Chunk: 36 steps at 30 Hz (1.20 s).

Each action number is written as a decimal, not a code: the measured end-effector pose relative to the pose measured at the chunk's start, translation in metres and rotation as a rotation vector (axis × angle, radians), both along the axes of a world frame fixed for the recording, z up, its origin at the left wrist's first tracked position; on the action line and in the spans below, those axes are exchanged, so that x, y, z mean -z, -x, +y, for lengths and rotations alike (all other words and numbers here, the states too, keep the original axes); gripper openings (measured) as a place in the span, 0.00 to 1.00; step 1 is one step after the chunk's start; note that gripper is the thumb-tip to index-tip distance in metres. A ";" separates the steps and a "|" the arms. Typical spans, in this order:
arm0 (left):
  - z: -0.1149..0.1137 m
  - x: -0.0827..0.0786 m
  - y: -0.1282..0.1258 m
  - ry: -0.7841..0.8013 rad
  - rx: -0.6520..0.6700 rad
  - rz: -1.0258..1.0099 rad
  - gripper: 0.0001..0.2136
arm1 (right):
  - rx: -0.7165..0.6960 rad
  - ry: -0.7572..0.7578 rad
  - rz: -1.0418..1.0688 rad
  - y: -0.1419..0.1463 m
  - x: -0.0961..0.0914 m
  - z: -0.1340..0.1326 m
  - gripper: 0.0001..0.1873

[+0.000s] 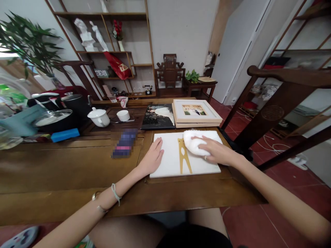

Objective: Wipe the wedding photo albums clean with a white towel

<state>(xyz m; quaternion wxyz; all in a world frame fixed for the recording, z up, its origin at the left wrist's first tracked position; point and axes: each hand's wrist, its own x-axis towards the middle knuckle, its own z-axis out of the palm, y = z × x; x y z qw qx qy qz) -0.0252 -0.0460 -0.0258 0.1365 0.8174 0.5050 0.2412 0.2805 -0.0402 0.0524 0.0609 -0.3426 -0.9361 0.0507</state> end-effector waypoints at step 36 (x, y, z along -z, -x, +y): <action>0.000 0.003 -0.001 -0.020 -0.019 -0.055 0.24 | 0.127 0.135 0.033 -0.023 0.012 0.001 0.24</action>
